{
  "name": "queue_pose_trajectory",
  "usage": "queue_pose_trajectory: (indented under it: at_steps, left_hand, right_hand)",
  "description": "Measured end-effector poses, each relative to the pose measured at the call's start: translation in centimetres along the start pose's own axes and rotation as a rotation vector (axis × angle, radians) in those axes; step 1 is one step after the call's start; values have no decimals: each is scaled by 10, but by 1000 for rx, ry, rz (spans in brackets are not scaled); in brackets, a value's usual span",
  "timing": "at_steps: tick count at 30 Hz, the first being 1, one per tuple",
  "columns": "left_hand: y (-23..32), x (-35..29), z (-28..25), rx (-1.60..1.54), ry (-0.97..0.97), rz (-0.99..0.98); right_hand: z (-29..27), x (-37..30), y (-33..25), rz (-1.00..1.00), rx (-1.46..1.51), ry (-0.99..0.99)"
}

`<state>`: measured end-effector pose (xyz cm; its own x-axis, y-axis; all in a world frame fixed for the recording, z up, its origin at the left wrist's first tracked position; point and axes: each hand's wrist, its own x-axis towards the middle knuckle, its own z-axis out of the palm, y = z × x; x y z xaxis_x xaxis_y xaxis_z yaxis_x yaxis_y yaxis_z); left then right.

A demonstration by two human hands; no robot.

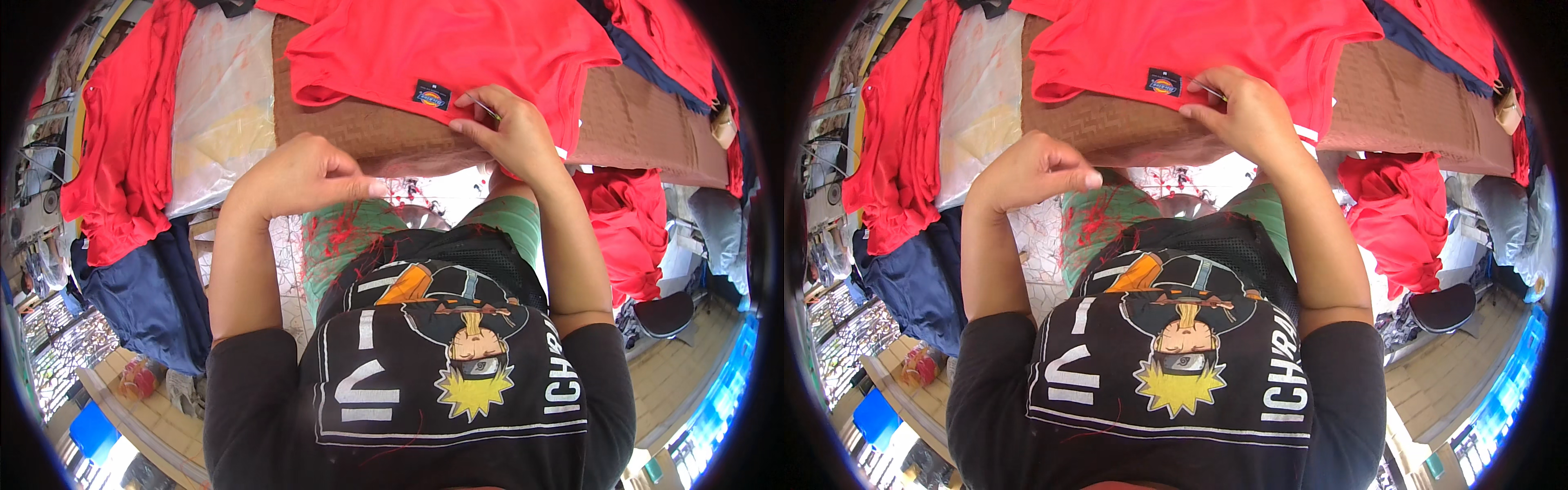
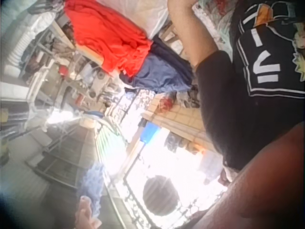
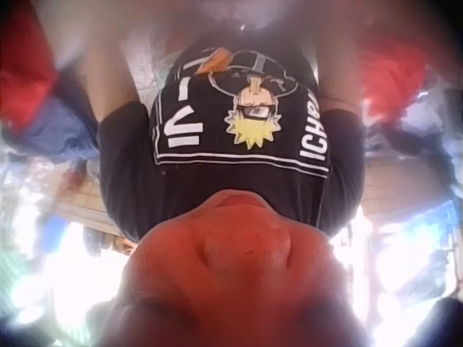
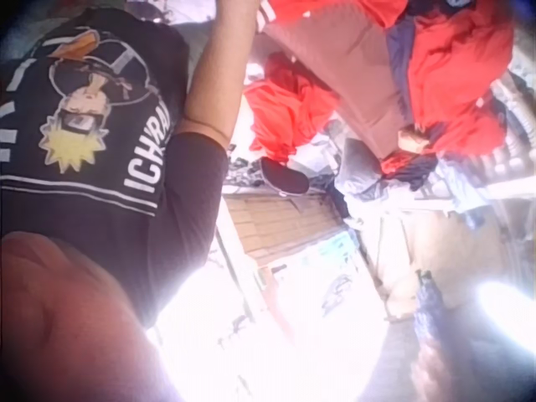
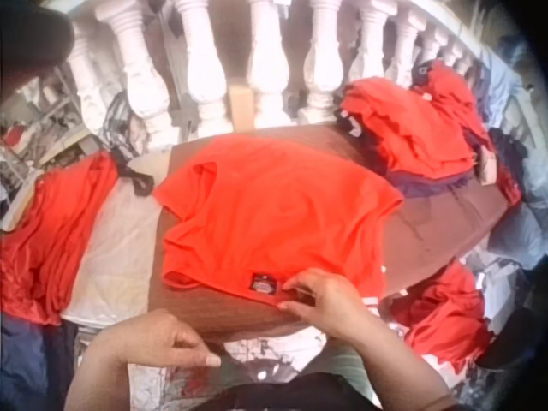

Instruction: The person uses small shears to trim excess thread and fabric from the collar and neck area of a red shirt, then folds the shirt on a work table.

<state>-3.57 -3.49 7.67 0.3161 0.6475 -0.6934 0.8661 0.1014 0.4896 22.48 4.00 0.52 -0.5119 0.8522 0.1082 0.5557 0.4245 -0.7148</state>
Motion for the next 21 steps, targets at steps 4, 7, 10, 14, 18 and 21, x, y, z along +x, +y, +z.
queue_pose_trajectory:
  at_steps: [4, 7, 10, 14, 18, 21]
  left_hand:
    - [-19, 28, 18, -136, 825, 428]
    - [-23, 60, 21, 133, 1102, 460]
    - [-23, 76, 28, 155, 1085, 417]
    - [-25, 82, 35, -111, 1127, 455]
    - [-27, 41, 34, -328, 777, 495]
    - [-8, 0, 8, 46, 42, 14]
  right_hand:
    - [-1, -4, -6, -57, -114, -7]
    - [-1, -2, 3, -57, -78, -32]
    - [-2, -1, 2, -85, -73, -48]
    - [-11, -3, 2, -83, -83, -94]
    - [-36, -20, 3, -34, -156, -139]
    - [-42, -29, 6, 17, -150, -134]
